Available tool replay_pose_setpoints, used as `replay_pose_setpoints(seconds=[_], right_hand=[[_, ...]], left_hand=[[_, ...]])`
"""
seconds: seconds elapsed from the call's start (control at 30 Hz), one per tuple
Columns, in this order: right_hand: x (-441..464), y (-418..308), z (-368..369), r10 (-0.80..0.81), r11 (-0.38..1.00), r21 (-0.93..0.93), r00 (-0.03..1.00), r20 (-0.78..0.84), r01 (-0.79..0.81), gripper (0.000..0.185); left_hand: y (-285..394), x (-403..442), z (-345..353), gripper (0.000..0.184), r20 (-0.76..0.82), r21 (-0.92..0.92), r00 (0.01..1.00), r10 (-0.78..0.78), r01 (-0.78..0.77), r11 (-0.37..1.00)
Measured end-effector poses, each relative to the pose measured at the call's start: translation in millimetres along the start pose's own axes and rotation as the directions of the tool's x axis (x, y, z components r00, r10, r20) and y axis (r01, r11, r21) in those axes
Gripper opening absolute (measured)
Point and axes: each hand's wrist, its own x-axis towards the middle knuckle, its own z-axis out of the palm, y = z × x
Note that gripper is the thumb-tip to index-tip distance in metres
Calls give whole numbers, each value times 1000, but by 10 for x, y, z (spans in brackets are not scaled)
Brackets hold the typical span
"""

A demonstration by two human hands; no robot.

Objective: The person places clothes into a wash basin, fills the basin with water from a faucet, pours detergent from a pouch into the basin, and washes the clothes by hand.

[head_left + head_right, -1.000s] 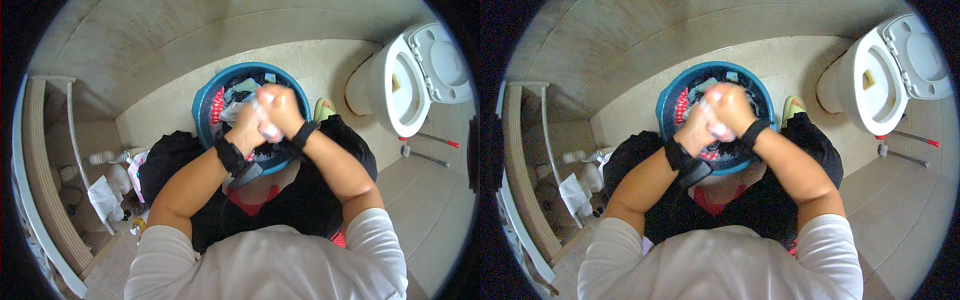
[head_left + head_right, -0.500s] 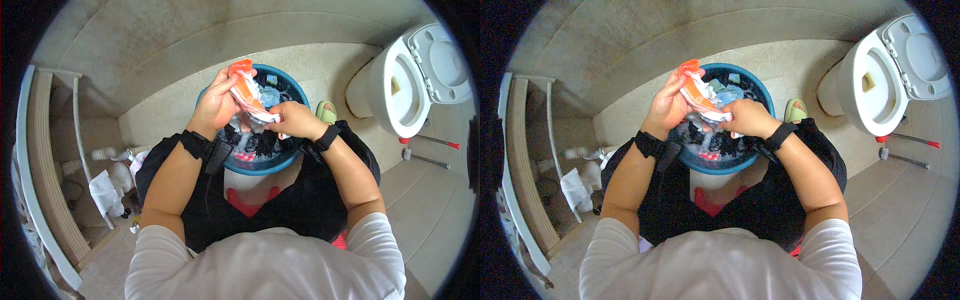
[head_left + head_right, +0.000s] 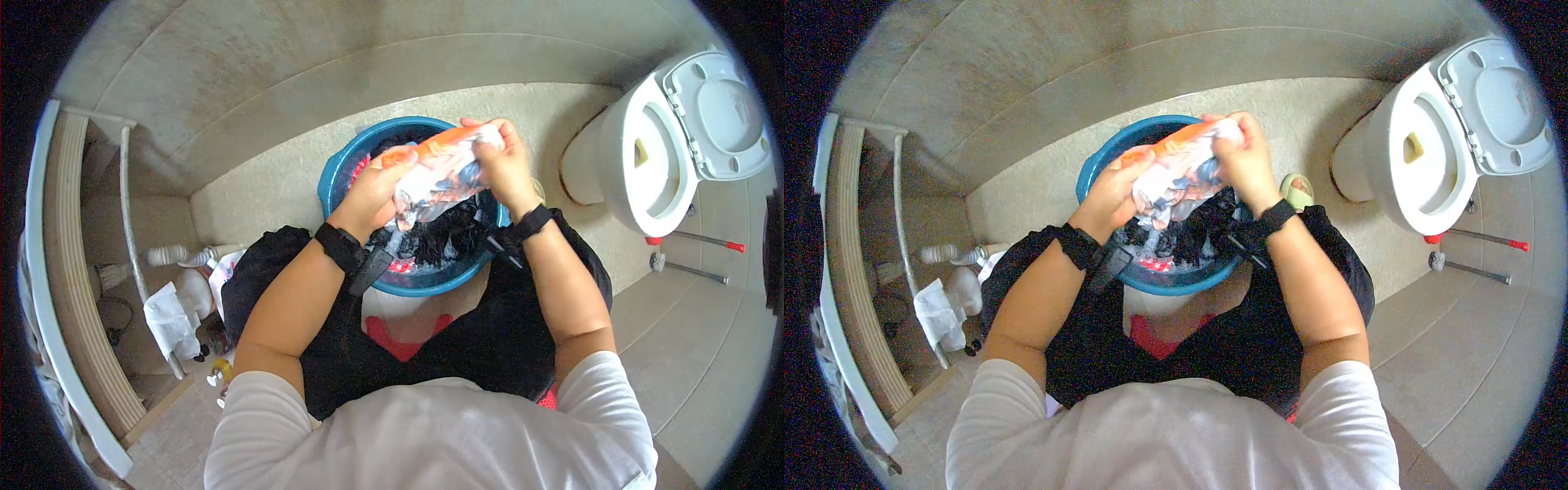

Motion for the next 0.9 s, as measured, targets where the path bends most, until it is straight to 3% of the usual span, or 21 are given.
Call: replay_pose_setpoints(seconds=[0.03, 0.07, 0.1, 0.13, 0.2, 0.23, 0.27, 0.33, 0.4, 0.43, 0.47, 0.53, 0.6, 0.67, 0.7, 0.77, 0.8, 0.83, 0.87, 0.9], right_hand=[[-108, -12, 122, -86, 953, -282, 992, 97, 111, 16], [-193, 48, 257, -310, 789, -464, 913, 266, 403, 20], [-353, -25, 497, -393, 712, -475, 854, 341, 517, 16], [-472, -109, 667, -464, 623, -477, 784, 413, 620, 13], [-401, -25, 660, -410, 607, -561, 826, 385, 563, 10], [-303, 24, 643, -363, 576, -637, 858, 362, 513, 14], [-143, 106, 575, -248, 742, -610, 959, 135, 278, 23], [-103, 39, 570, -213, 670, -684, 958, 193, 287, 21], [-294, -29, 707, -451, 569, -594, 819, 353, 569, 22], [-356, -84, 739, -445, 643, -497, 812, 377, 583, 21], [-318, -10, 684, -441, 649, -494, 816, 374, 578, 21], [-98, 197, 380, -294, 688, -638, 937, 190, 345, 20], [63, 294, 139, -83, 679, -729, 996, 42, 88, 25], [98, 511, 10, -17, 784, -617, 995, 95, 72, 20], [116, 486, 42, -21, 780, -620, 994, 107, 83, 20], [36, 395, 184, -106, 951, -286, 992, 67, 120, 16], [-121, 161, 358, -197, 880, -421, 976, 97, 219, 17], [-283, -2, 546, -334, 745, -531, 915, 228, 404, 12], [-415, -91, 687, -434, 565, -597, 821, 371, 569, 9], [-506, -116, 759, -402, 521, -602, 797, 451, 604, 9]], left_hand=[[-64, 84, -81, 17, -76, -160, 997, 15, -27, 987], [-142, 155, -161, 16, -155, -315, 988, 17, -65, 947], [-198, 185, -152, 14, -141, -375, 988, 65, -114, 920], [-228, 169, -175, 16, 60, -591, 995, 74, -24, 806], [-547, 388, -356, 21, 434, -577, 871, 230, 73, 813], [-457, 250, 22, 24, 42, -603, 992, 118, -69, 795], [-285, 130, 366, 29, -304, -422, 948, -92, -47, 905], [-252, 107, 414, 27, -235, -380, 964, -124, 26, 925], [-185, 166, 171, 27, 79, -602, 997, -10, 55, 796], [-153, 154, 136, 27, -42, -478, 995, -94, 63, 876], [-219, 121, 188, 27, -48, -478, 994, -101, 66, 876], [-390, 120, 364, 27, -316, -401, 932, -179, 39, 915], [-361, 109, 363, 25, -260, -342, 951, -167, 71, 937], [-261, 104, 316, 22, -148, -213, 978, -145, 112, 971], [-276, 171, 184, 19, -179, -238, 976, -122, 78, 968], [-368, 301, -200, 15, -83, -389, 990, -110, 70, 919], [-497, 419, -433, 14, 13, -497, 994, -113, 105, 861], [-270, 272, -13, 15, -335, -428, 913, -231, 71, 901], [-187, 54, 77, 16, -157, -462, 980, -125, 39, 886], [-394, 76, -2, 17, -158, -225, 974, 163, -196, 954]])
